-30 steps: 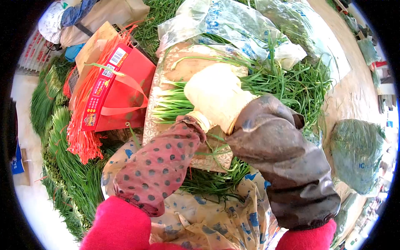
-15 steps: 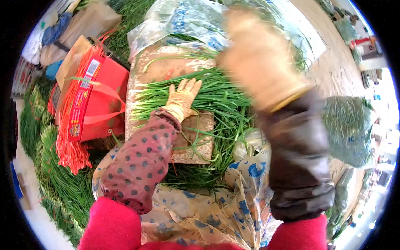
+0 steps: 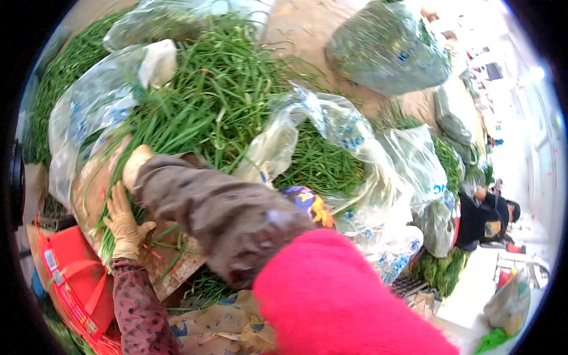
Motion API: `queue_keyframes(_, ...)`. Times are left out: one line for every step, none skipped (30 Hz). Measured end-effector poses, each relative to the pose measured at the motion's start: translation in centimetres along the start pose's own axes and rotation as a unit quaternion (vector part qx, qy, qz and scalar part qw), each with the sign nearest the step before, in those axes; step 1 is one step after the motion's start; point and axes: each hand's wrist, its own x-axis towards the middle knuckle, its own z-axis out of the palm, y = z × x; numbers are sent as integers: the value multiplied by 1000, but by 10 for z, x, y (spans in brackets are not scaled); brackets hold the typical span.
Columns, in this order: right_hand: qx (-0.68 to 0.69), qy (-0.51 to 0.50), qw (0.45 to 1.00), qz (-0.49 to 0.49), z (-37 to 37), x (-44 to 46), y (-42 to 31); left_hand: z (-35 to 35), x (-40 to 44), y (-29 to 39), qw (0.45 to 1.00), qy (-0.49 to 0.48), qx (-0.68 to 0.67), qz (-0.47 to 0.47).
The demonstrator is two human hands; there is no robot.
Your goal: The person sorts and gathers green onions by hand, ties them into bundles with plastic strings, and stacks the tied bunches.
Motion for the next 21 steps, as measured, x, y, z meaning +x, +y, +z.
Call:
queue_keyframes(-5,0,1000,4,0,8,1,5,6,-3,1000,6,-26,-10)
queue_keyframes(-2,4,1000,14,-4,13,5,6,10,-3,998,12,-50,-22)
queue_keyframes(-4,7,1000,25,-3,20,6,15,16,-11,999,12,-51,-12)
queue_keyframes(2,16,999,35,-9,16,13,15,21,-9,999,-2,-41,-31)
queue_keyframes(11,34,998,42,-15,13,19,11,25,-9,998,-17,-31,-51)
queue_keyframes(19,64,997,48,-19,1,28,12,28,-10,999,-16,-26,-45)
queue_keyframes(17,119,992,35,-24,-19,37,12,29,-11,998,-18,-30,-50)
queue_keyframes(14,186,982,6,-27,-48,47,12,29,-10,998,-21,-35,-57)
queue_keyframes(37,221,975,-8,-27,-79,57,7,26,-7,997,-33,-30,-58)
queue_keyframes(80,180,980,-18,-26,-109,68,13,28,-13,997,-34,-27,-57)
queue_keyframes(151,109,982,13,-28,-146,79,24,32,-24,999,-11,-22,-43)
queue_keyframes(233,93,966,62,-8,-175,91,31,33,-27,999,10,-18,-25)
queue_keyframes(304,106,942,93,19,-206,104,21,28,-22,999,-2,-11,-36)
queue_keyframes(395,153,898,121,51,-239,116,20,27,-19,1000,-3,-4,-25)
queue_keyframes(449,100,859,226,68,-271,121,21,29,-21,999,-7,-2,-33)
queue_keyframes(517,83,803,284,94,-298,129,18,30,-22,999,-9,2,-46)
queue_keyframes(588,92,737,320,135,-321,140,2,26,-8,996,-44,17,-70)
queue_keyframes(639,78,684,344,172,-344,154,3,26,-8,996,-46,28,-68)
queue_keyframes(673,46,607,420,189,-363,162,5,29,-11,994,-48,61,-77)
queue_keyframes(711,61,531,457,201,-380,171,4,33,-9,991,-50,93,-86)
queue_keyframes(682,70,538,490,223,-396,187,-5,32,5,987,-64,107,-102)
